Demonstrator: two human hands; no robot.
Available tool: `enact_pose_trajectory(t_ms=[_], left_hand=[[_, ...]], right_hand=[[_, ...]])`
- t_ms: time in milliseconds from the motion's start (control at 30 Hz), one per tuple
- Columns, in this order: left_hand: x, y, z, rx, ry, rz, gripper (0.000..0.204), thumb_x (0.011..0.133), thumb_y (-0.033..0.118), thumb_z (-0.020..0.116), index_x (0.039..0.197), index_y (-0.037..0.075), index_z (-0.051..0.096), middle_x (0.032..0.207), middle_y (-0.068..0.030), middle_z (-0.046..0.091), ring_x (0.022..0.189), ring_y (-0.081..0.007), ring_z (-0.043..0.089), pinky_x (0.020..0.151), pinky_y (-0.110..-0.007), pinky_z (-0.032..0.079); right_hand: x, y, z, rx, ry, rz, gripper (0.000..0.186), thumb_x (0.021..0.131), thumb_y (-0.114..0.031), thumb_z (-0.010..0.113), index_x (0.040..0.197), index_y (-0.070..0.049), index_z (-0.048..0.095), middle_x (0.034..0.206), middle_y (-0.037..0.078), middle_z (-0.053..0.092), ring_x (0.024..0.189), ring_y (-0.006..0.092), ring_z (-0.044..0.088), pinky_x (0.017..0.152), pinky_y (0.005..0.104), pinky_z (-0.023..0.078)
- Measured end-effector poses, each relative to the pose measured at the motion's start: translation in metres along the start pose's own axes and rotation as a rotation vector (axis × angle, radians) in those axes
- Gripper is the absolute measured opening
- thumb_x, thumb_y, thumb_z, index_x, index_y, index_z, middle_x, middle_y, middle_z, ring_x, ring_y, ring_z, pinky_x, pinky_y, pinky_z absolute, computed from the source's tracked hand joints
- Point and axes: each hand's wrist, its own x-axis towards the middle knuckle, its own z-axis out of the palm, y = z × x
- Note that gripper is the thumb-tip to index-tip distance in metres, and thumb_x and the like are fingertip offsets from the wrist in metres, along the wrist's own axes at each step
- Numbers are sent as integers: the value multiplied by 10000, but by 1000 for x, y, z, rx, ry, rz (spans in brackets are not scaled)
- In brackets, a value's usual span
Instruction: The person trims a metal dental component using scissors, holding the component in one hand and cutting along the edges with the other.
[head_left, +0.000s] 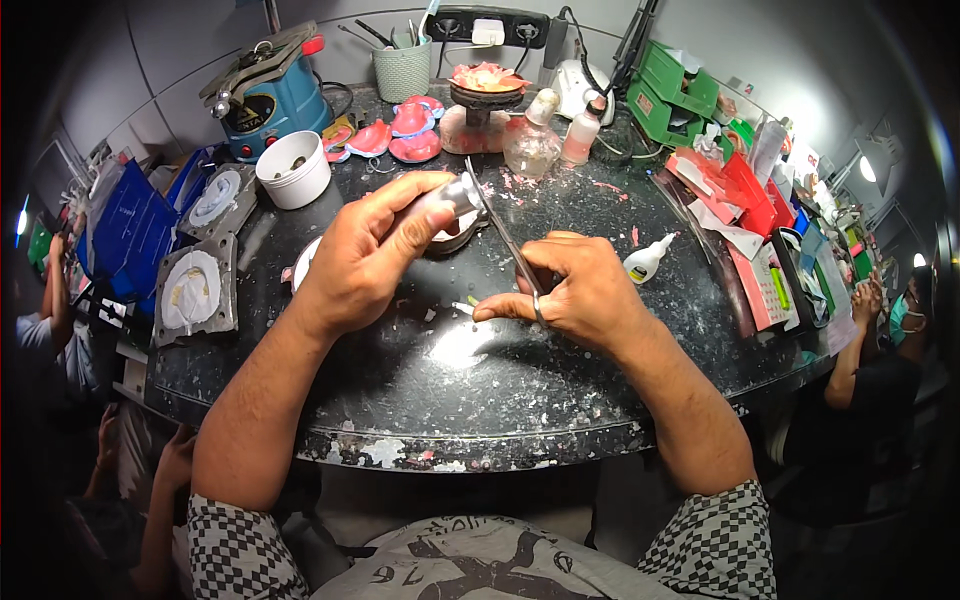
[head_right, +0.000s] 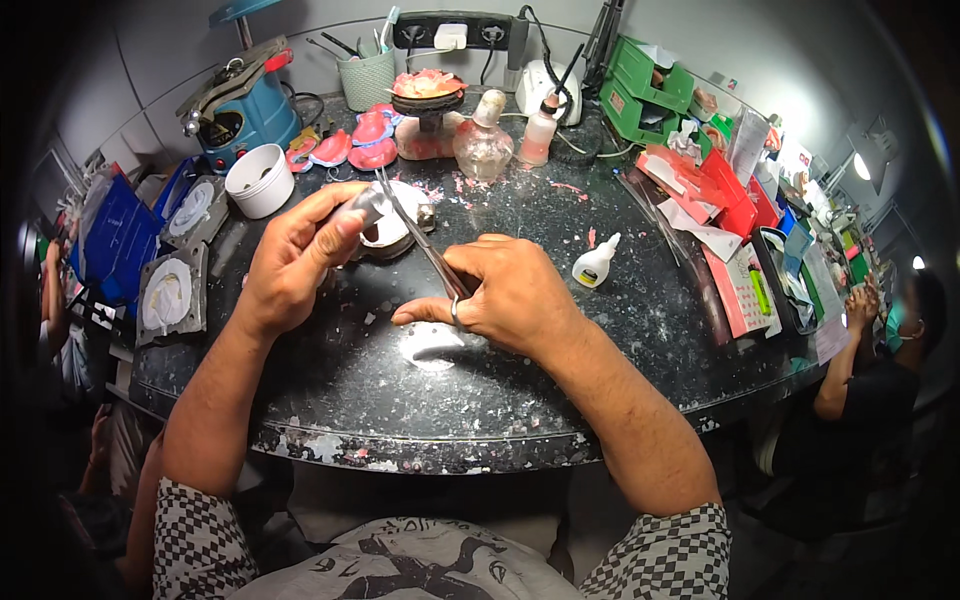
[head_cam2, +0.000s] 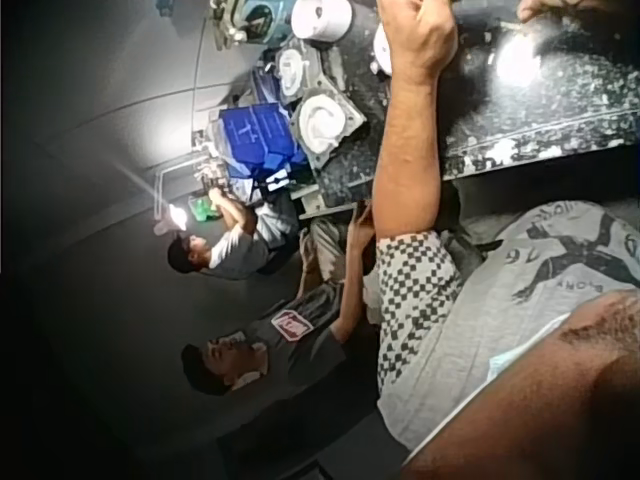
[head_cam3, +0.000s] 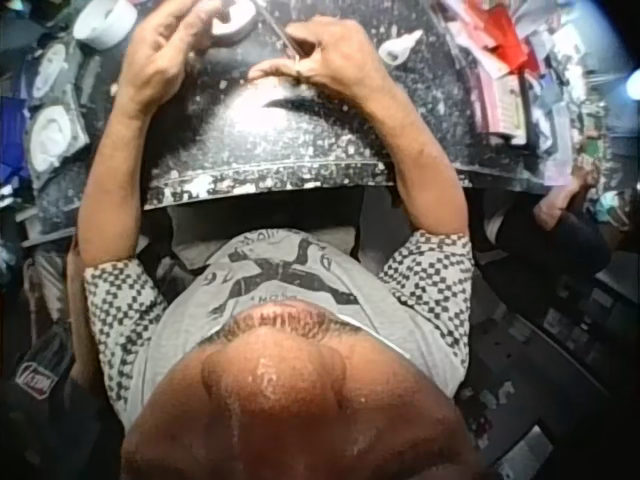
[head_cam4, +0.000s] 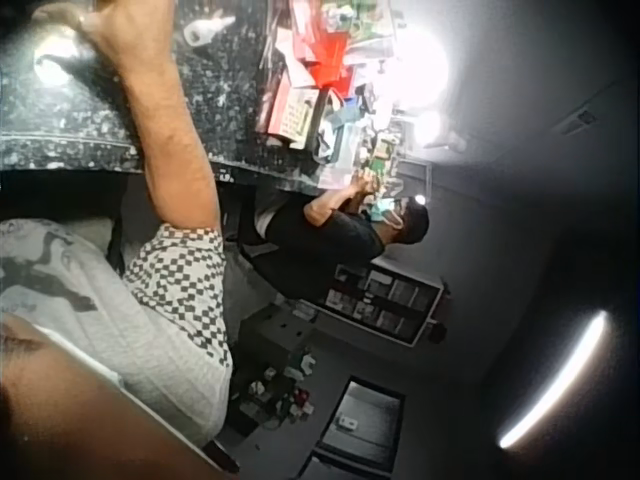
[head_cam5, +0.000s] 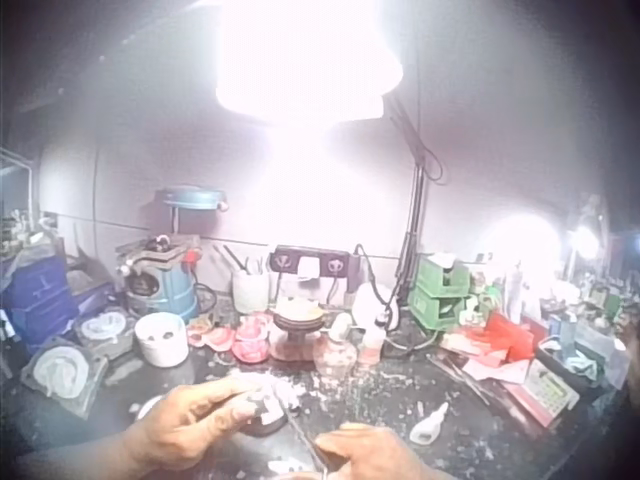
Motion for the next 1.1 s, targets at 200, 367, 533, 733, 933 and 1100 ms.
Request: enact_pose_trajectory(t_ms=[200, 367, 533, 733, 933, 1100], left_hand=[[1, 1, -17, -177, -19, -109, 378, 1049, 362, 562, 1210, 31, 647, 862, 22, 618, 700, -14, 470, 606, -179, 340], [2, -1, -18, -106, -42, -71, 368, 1043, 364, 543, 1158, 37, 665, 809, 23, 606, 692, -23, 475, 598, -190, 346], [1, 1, -14, -72, -68, -86, 355, 1045, 353, 541, 1153, 35, 658, 814, 21, 609, 704, -29, 481, 613, -201, 358], [2, 10, -9, 36, -176, -74, 435, 1032, 412, 522, 1078, 5, 669, 761, 7, 570, 613, -31, 397, 544, -206, 274], [0, 7, -16, -23, -203, -160, 414, 1054, 381, 501, 998, 16, 690, 730, 36, 535, 635, -42, 453, 575, -208, 346], [5, 3, -18, -304, -226, -270, 506, 1066, 410, 438, 1026, -42, 662, 609, 42, 471, 506, -27, 367, 475, -195, 290]], right_hand=[[-1, 4, 1, 29, 37, -57, 580, 688, -547, 861, 644, -50, 566, 594, 95, 567, 595, 321, 604, 588, 408, 488], [1, -4, -9, 20, -145, 11, 702, 651, -720, 804, 731, -49, 615, 728, 78, 615, 782, 285, 600, 729, 399, 506], [1, -7, -10, 59, -226, 108, 860, 612, -865, 706, 862, -43, 653, 856, 82, 642, 901, 280, 580, 811, 410, 512], [0, -8, -8, -22, -273, 104, 861, 616, -881, 686, 846, -51, 668, 855, 86, 657, 911, 278, 591, 797, 429, 521], [-2, -8, 0, -30, -230, 44, 805, 612, -846, 723, 698, -48, 665, 685, 89, 616, 797, 277, 601, 713, 415, 531], [-2, -6, -1, 40, -106, -63, 656, 660, -679, 818, 671, -41, 665, 613, 86, 596, 649, 277, 599, 655, 386, 524]])
